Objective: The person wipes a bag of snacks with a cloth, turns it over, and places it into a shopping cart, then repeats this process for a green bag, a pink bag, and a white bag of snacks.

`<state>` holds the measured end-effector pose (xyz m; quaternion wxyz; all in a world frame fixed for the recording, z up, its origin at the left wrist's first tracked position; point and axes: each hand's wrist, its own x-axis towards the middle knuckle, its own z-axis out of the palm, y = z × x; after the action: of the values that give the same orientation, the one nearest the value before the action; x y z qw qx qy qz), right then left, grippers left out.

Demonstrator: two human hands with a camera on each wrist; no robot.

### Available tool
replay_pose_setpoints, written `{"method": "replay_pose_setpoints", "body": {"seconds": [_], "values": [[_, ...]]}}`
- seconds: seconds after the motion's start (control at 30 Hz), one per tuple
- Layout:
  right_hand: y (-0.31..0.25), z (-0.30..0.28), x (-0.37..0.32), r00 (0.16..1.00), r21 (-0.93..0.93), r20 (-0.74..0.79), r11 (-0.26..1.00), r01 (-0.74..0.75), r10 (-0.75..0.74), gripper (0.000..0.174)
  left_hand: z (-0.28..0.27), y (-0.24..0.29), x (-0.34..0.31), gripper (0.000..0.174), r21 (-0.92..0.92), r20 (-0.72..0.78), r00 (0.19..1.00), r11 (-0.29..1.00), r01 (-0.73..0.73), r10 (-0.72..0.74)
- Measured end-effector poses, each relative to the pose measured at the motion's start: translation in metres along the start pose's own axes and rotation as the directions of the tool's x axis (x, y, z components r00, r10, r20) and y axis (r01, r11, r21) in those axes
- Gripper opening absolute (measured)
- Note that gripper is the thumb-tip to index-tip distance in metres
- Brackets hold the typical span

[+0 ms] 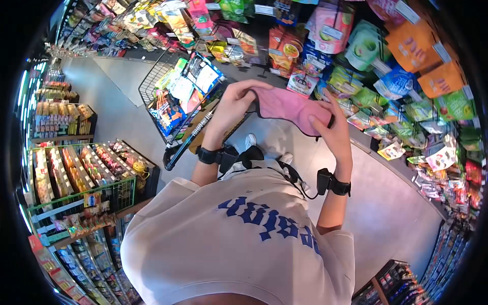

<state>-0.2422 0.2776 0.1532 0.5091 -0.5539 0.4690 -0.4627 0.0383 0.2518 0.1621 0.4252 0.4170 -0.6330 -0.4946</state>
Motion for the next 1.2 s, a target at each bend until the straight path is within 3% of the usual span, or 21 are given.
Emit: {"method": "replay_pose_setpoints", "body": {"seconds": [0.07,0.13,0.2,0.23,0.27,0.3,0.33,0.37,0.43,0.47,0.53,0.6,0.67,0.7,0.73,0.77,0.83,0.93,1.07,1.13,1.2], "values": [[0.012,0.000,0.011,0.991,-0.185,-0.050,0.974,-0.132,0.125,0.032,-0.011,-0.006,0.004,0.041,-0.077,-0.029,0.998,0.996,0.047,-0.049],[0.012,0.012,0.025,0.992,-0.176,-0.032,0.976,-0.125,0.121,0.032,-0.015,-0.007,0.008,0.040,-0.165,-0.043,0.994,0.982,0.087,-0.096],[0.008,0.035,0.039,0.978,-0.224,-0.145,0.958,-0.180,0.150,0.030,-0.012,0.000,0.006,0.045,-0.275,-0.069,0.974,0.942,0.191,-0.218],[0.004,0.057,0.046,0.975,-0.221,-0.206,0.967,-0.130,0.084,0.032,-0.016,0.006,0.006,0.057,-0.288,0.079,0.979,0.936,0.201,-0.186],[-0.001,0.080,0.054,0.976,-0.232,-0.201,0.963,-0.133,0.086,0.032,-0.015,0.002,0.007,0.057,-0.301,0.074,0.980,0.933,0.200,-0.186],[-0.014,0.107,0.064,0.992,0.087,-0.091,0.993,-0.078,0.086,0.031,-0.014,-0.005,0.009,0.059,-0.322,0.149,0.988,0.942,0.091,-0.044],[-0.021,0.125,0.071,0.998,0.401,0.016,0.914,-0.054,0.053,0.031,-0.019,-0.003,0.011,0.061,-0.350,0.217,0.971,0.937,-0.018,0.100],[-0.016,0.134,0.075,0.998,0.393,0.022,0.918,-0.059,0.054,0.031,-0.035,0.000,0.011,0.068,-0.326,0.366,0.928,0.943,0.064,0.064],[0.003,0.152,0.081,0.999,0.007,-0.002,0.999,0.032,-0.032,0.037,-0.063,-0.028,0.015,0.070,-0.421,0.331,0.942,0.901,0.103,0.047],[0.005,0.151,0.085,0.999,0.001,0.003,0.999,0.032,-0.032,0.037,-0.076,-0.041,0.015,0.072,-0.506,0.305,0.952,0.851,0.141,0.024],[0.002,0.143,0.092,0.917,-0.139,0.245,0.947,-0.289,0.316,0.039,-0.118,-0.036,0.021,0.061,-0.577,0.317,0.937,0.753,0.315,-0.149],[-0.004,0.153,0.089,0.941,-0.091,0.230,0.968,-0.234,0.249,0.035,-0.157,-0.069,0.033,0.053,-0.498,0.183,0.974,0.842,0.208,-0.132],[-0.003,0.154,0.087,0.946,-0.108,0.171,0.960,-0.259,0.274,0.031,-0.193,-0.144,0.052,0.051,-0.038,-0.093,0.956,0.961,0.276,-0.278],[0.003,0.155,0.087,0.953,-0.118,0.122,0.957,-0.264,0.278,0.033,-0.204,-0.191,0.057,0.048,0.287,-0.245,0.962,0.940,0.187,-0.117],[0.008,0.155,0.086,0.954,-0.123,0.122,0.958,-0.260,0.275,0.033,-0.211,-0.227,0.061,0.046,0.588,-0.334,0.938,0.798,0.135,0.088],[0.012,0.155,0.084,0.958,-0.113,0.075,0.957,-0.267,0.276,0.033,-0.215,-0.236,0.062,0.046,0.586,-0.336,0.937,0.799,0.133,0.090],[0.018,0.156,0.080,0.946,-0.116,-0.003,0.939,-0.323,0.325,0.033,-0.223,-0.253,0.064,0.048,0.780,-0.295,0.953,0.593,0.201,0.064],[0.006,0.166,0.075,0.924,-0.071,-0.054,0.921,-0.383,0.379,0.023,-0.220,-0.263,0.069,0.053,0.765,-0.217,0.935,0.546,0.342,-0.281],[0.009,0.169,0.075,0.936,-0.022,-0.054,0.937,-0.349,0.347,0.026,-0.215,-0.263,0.062,0.045,0.703,-0.283,0.925,0.602,0.379,-0.252],[0.017,0.173,0.081,0.948,-0.040,-0.052,0.948,-0.317,0.315,0.028,-0.221,-0.270,0.061,0.043,0.555,-0.409,0.909,0.769,0.317,-0.080],[0.018,0.177,0.088,0.959,-0.051,-0.045,0.958,-0.281,0.278,0.030,-0.236,-0.279,0.066,0.047,0.452,-0.472,0.879,0.839,0.303,-0.063]]}}
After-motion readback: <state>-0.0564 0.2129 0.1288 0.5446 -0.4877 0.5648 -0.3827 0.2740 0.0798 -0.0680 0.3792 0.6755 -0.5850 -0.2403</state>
